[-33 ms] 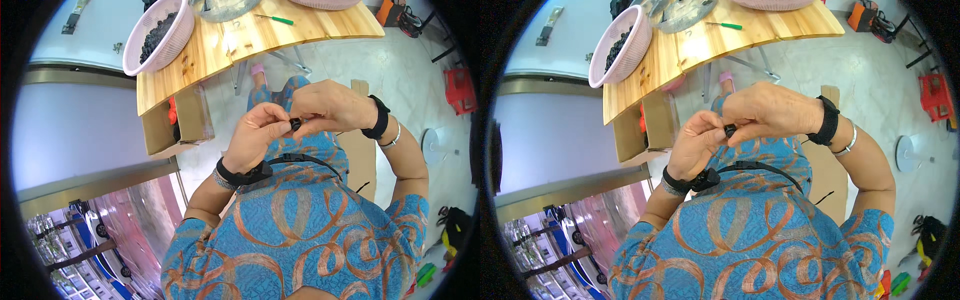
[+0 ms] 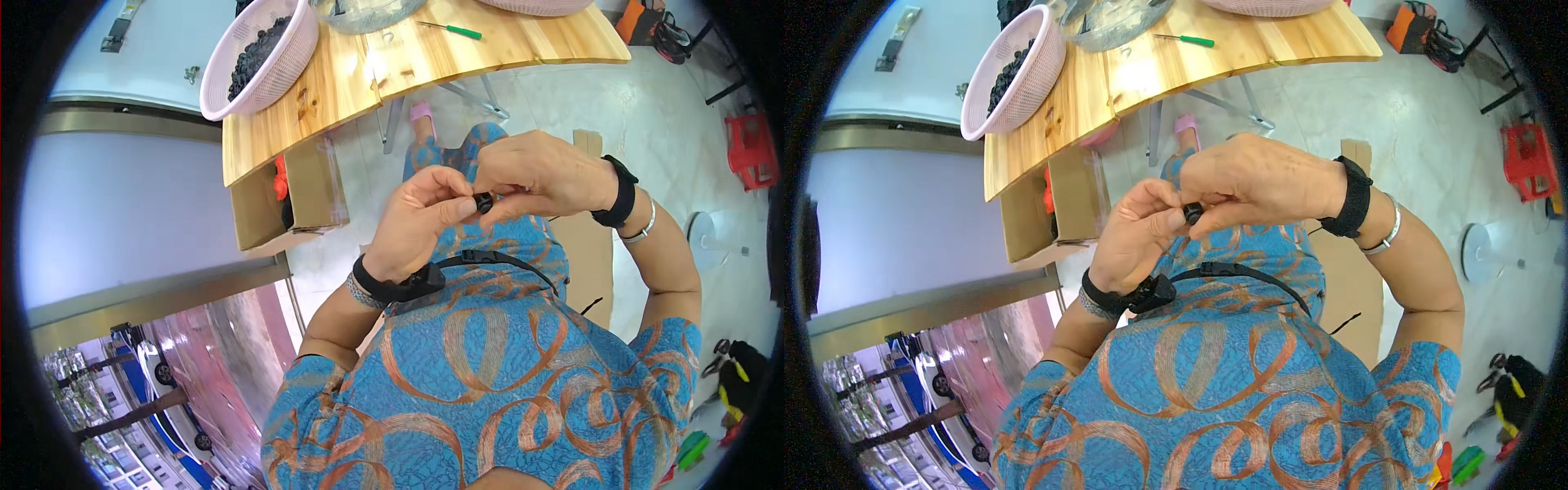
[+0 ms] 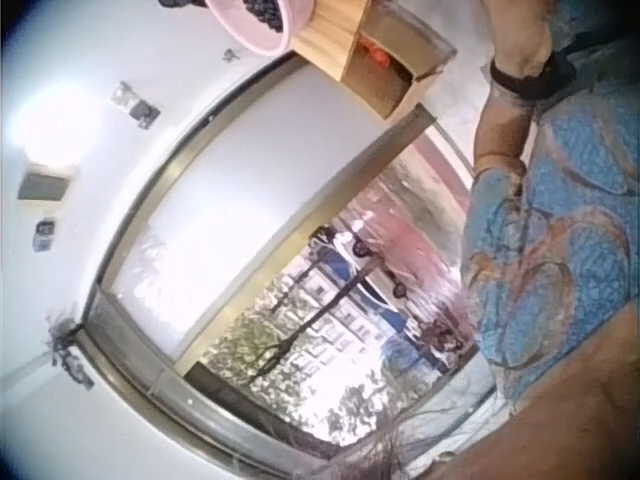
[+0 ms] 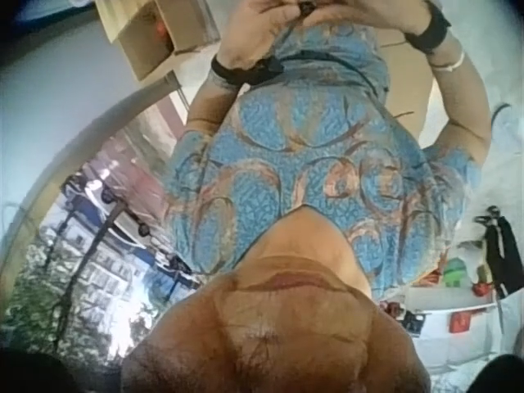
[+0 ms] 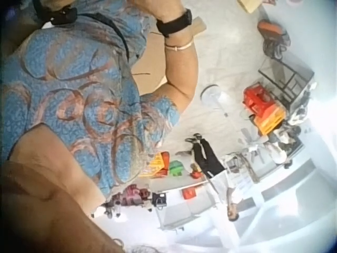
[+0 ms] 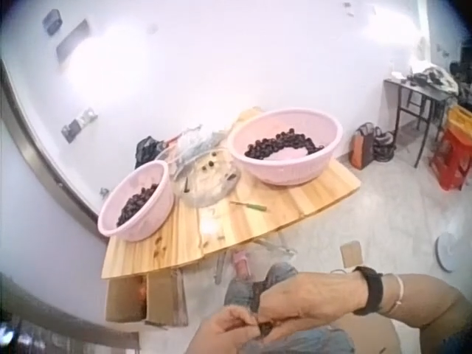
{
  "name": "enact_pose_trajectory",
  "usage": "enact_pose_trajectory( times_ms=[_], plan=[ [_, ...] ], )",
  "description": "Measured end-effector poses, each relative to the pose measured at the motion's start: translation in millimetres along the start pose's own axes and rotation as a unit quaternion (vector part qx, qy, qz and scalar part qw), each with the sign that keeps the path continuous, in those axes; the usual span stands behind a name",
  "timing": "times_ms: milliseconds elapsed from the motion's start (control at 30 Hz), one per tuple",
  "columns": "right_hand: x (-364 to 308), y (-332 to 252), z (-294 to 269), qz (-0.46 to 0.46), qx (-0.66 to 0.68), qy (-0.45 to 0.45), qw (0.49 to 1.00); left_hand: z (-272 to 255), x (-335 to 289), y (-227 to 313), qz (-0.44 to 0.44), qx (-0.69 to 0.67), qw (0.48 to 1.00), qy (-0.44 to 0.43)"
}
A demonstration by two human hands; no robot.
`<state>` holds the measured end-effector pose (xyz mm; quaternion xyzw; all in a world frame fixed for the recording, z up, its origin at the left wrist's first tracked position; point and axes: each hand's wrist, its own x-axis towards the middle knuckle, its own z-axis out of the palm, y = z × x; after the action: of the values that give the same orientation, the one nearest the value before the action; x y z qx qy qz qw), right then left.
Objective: Manually assemble small black plastic circular components at a table.
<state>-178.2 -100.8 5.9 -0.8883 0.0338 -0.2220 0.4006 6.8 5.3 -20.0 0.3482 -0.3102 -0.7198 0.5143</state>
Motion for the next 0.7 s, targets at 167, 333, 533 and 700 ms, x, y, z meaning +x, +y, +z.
enact_pose_trajectory(
  times_ms=[167, 333, 533, 700],
  plan=[
    [3, -3, 2, 0.032, -0.012, -0.047, 0.998, -5, 0, -1, -0.035, -0.047, 0.998, -0.020],
    [8, 2, 2, -0.024, -0.044, -0.044, 0.998, -5, 1, 1, -0.052, -0.052, 0.997, -0.027],
    [21, 8, -14, 0.047, -0.041, -0.050, 0.997, -8, 19, 13, -0.017, -0.090, 0.995, -0.024],
    [24, 16, -16, 0.126, 0.261, 0.083, 0.954, -19, 23, 43, 0.034, -0.068, 0.996, 0.051]
  ],
)
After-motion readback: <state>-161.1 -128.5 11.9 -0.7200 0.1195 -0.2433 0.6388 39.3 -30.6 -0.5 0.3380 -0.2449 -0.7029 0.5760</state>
